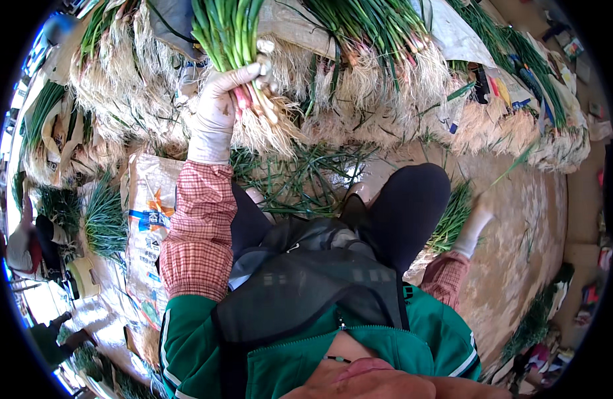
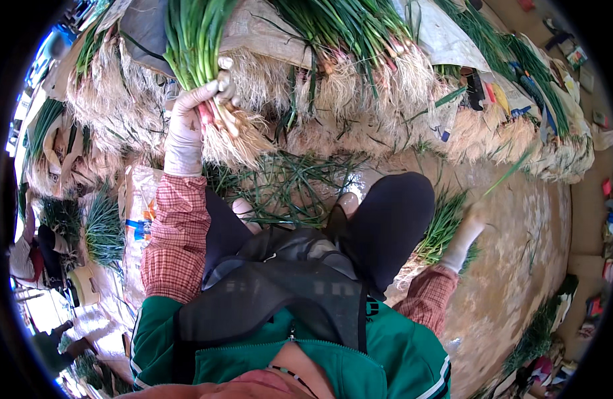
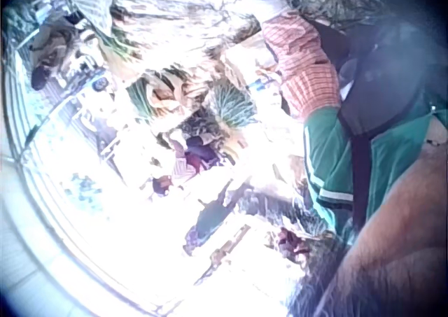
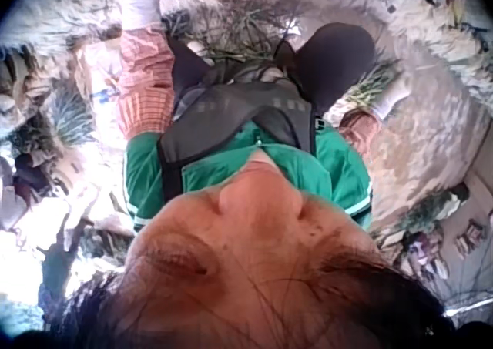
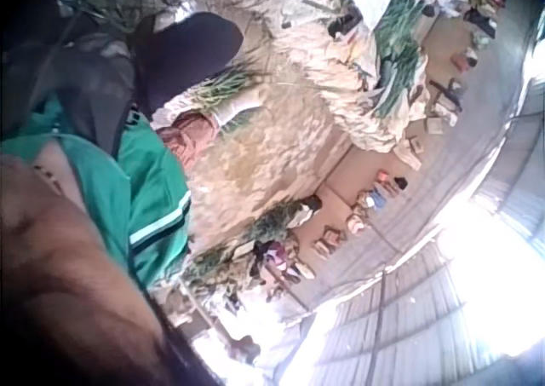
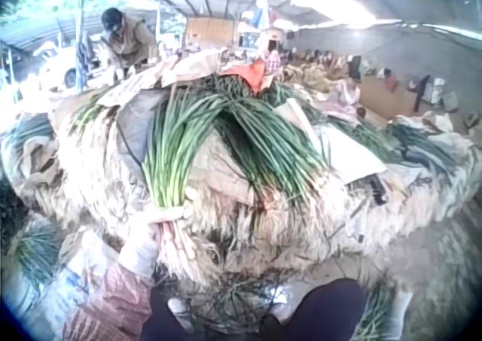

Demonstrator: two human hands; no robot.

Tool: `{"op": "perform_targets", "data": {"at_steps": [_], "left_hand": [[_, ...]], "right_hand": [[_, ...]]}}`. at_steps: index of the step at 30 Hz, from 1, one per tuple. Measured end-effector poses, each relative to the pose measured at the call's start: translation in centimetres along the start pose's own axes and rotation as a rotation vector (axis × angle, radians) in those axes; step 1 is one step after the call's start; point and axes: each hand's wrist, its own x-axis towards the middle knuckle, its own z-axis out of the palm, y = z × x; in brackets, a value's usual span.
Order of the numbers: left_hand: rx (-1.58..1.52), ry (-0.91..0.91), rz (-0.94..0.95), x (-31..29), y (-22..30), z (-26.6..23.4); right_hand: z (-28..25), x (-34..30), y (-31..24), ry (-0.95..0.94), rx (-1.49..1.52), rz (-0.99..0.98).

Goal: The person cleans and bundles scallions by hand, pulling individual stalks from a large pile, stripping off outer layers, and gathering them into a bunch.

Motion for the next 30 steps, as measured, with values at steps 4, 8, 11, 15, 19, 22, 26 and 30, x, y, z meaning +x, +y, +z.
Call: {"op": "perform_targets", "data": {"at_steps": [4, 8, 11, 15, 19, 22, 26, 30], "left_hand": [[-0.090, 0.130, -0.086, 0.4, -0.9, 0.5], [-0.228, 0.293, -0.161, 0.8, -3.8, 0.1], [-0.213, 0.273, -0.164, 1.3, -4.5, -0.2], [-0.172, 0.309, -0.168, 0.8, -3.2, 1.6], [-0.284, 0.246, -0.179, 0.1, -3.9, 0.8], [-0.383, 0.281, -0.247, -0.1, -4.6, 0.8], [-0.230, 0.346, -0.304, 0.0, -5.5, 0.2], [-0.249, 0.360, -0.244, -0.4, -6.1, -1.0]], "right_hand": [[3.8, -5.8, 7.7, -0.371, -0.370, 0.243], [-0.4, 2.1, -12.5, 0.025, 0.216, -0.023], [0.6, 5.2, -28.4, -0.163, 0.788, -0.287], [9.5, 8.6, -40.2, 0.060, 0.258, -0.793], [13.1, 8.9, -42.9, -0.220, -0.096, -0.566], [10.4, 5.1, -43.5, -0.393, 0.075, -0.506], [11.3, 0.2, -43.3, -0.350, 0.343, -0.700], [13.7, -1.0, -41.8, -0.286, 0.708, -0.467]]}}
